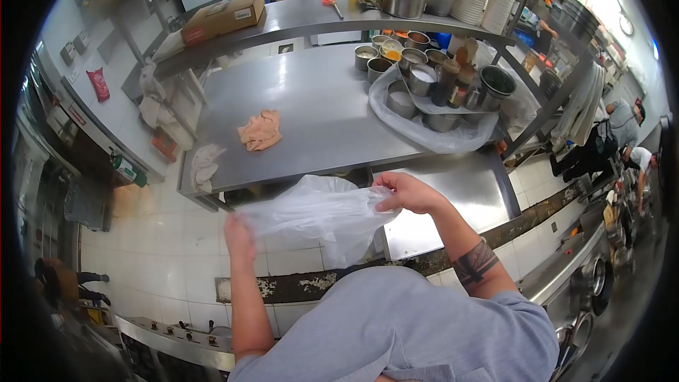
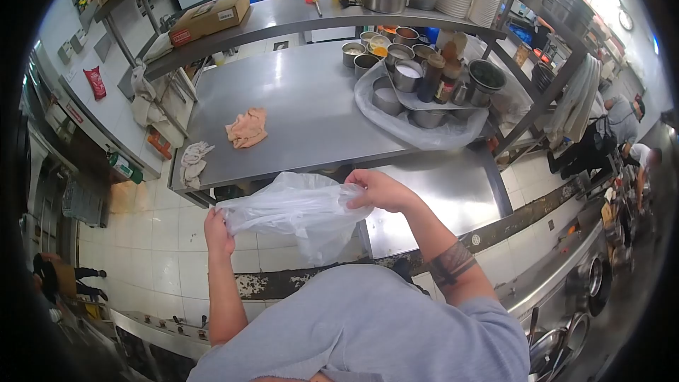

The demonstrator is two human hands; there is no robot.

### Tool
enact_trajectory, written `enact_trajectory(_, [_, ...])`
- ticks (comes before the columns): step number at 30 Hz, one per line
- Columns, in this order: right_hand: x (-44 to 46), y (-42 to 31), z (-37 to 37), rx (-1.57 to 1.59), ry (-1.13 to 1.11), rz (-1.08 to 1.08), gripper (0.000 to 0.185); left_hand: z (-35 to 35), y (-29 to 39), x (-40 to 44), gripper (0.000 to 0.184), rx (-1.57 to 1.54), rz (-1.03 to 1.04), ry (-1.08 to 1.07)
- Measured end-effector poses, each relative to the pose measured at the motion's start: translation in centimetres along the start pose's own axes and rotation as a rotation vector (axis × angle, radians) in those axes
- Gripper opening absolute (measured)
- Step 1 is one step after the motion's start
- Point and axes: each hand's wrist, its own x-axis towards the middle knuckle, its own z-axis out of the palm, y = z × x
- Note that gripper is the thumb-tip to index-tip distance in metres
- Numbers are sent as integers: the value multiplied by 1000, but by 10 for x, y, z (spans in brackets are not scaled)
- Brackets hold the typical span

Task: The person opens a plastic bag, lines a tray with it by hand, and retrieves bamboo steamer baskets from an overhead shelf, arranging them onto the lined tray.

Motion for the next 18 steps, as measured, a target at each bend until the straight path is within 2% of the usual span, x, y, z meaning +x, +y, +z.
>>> enact_trajectory(1, [0, -5, -4, -1, -1, -1, 39, -6, -11, 10, 24, -1, 1, 1])
enact_trajectory(3, [-2, -13, -11, -137, 54, 40, 41, -13, -28, 24, 12, -436, -301, -178])
enact_trajectory(4, [-3, -13, -14, -137, 53, 40, 41, -8, -17, 16, 12, -437, -301, -178])
enact_trajectory(6, [-7, -11, -25, -512, 269, -80, 34, 2, 17, -13, 15, -396, -363, -331])
enact_trajectory(7, [-6, -1, -33, -668, 377, -151, 33, 10, 51, -40, 13, -324, -342, -420])
enact_trajectory(8, [-8, 4, -40, -669, 374, -149, 33, 3, 48, -38, 13, -326, -345, -418])
enact_trajectory(10, [-12, 2, -46, -718, 492, -3, 30, -20, 43, -30, 26, 37, -125, -681])
enact_trajectory(11, [-16, -5, -43, -730, 489, 60, 23, -27, 46, -28, 40, 300, -93, -695])
enact_trajectory(12, [-13, 0, -43, -731, 486, 63, 23, -27, 47, -27, 40, 299, -96, -693])
enact_trajectory(14, [-5, 16, -45, -130, 394, 119, 17, -27, 47, -27, 33, 775, 101, -573])
enact_trajectory(15, [-5, 16, -41, -132, 390, 122, 17, -31, 40, -21, 33, 773, 97, -571])
enact_trajectory(17, [-5, 17, -26, 685, 237, -12, 12, -44, 12, 2, 21, 766, 103, -247])
enact_trajectory(18, [-3, 21, -21, 688, 236, -12, 12, -46, -1, 8, 21, 769, 104, -246])
